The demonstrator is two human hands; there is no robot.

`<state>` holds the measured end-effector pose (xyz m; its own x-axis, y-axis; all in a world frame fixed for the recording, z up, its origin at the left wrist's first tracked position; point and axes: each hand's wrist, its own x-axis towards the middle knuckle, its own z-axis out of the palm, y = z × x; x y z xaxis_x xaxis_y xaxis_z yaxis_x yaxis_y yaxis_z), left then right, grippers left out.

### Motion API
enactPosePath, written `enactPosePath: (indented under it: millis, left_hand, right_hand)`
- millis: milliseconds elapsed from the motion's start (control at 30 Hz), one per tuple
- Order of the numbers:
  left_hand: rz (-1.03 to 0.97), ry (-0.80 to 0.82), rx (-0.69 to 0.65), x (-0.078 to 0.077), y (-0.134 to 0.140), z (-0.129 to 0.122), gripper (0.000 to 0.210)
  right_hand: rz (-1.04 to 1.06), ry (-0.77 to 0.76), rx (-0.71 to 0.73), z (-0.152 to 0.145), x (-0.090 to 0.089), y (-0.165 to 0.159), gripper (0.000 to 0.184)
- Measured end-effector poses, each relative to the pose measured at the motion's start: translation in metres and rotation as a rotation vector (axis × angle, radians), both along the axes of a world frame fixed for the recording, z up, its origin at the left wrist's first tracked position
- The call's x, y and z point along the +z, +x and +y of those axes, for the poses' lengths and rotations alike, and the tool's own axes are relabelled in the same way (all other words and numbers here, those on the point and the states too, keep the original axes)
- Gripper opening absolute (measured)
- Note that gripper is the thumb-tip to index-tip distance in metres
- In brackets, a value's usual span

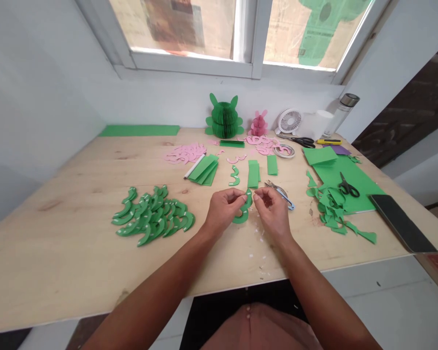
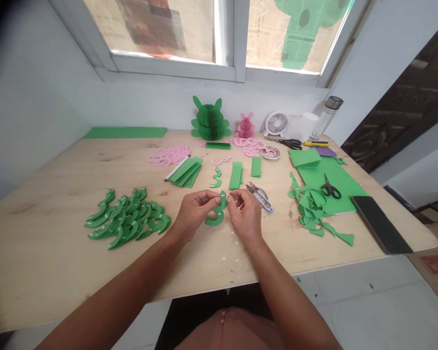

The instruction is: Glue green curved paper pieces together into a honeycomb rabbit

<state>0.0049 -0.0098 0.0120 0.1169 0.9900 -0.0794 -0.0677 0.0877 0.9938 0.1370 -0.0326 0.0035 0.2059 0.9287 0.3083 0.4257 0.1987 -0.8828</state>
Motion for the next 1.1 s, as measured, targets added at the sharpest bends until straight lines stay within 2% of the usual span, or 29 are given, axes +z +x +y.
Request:
enactPosePath:
  millis: [100, 233, 367, 533, 600, 700, 933, 1100]
  left_hand:
    - [-0.045, -0.023, -0.011, 0.0, -0.001, 0.001, 0.021]
    - [-0.084, -0.058, -0.052, -0.001, -0.002, 0.002, 0.021]
    - [-0.189, -0.067, -0.111, 0.002, -0.005, 0.003, 0.014]
    - [-0.38, -0.129, -0.261, 0.005, -0.01, 0.003, 0.013]
    - [-0.421, -0.159, -0.277, 0.005, -0.011, 0.004, 0.015]
    - [-0.378, -0.124, -0.261, 0.003, -0.011, 0.004, 0.019]
    - [-0.283, 0.035, -0.311, 0.004, -0.011, 0.003, 0.019]
    - [-0.336, 0.016, -0.401, 0.003, -0.012, 0.002, 0.019]
  right_hand:
    - [0.092, -0.106, 0.083, 0.002, -0.003, 0.0, 0.014]
    - [0.272, -0.167, 0.135, 0.003, -0.004, 0.0, 0.014]
    - [0.56, -0.277, 0.181, 0.004, 0.001, 0.001, 0.016]
    - [0.915, -0.415, 0.424, 0.002, 0.005, 0.005, 0.016]
    - [0.968, -0.452, 0.505, 0.002, 0.006, 0.007, 0.015]
    - [1.002, -0.478, 0.564, 0.001, 0.006, 0.008, 0.014]
    - [1.037, -0.54, 0.597, 0.001, 0.006, 0.008, 0.013]
    - [1.079, -0.547, 0.578, 0.0, 0.007, 0.008, 0.015]
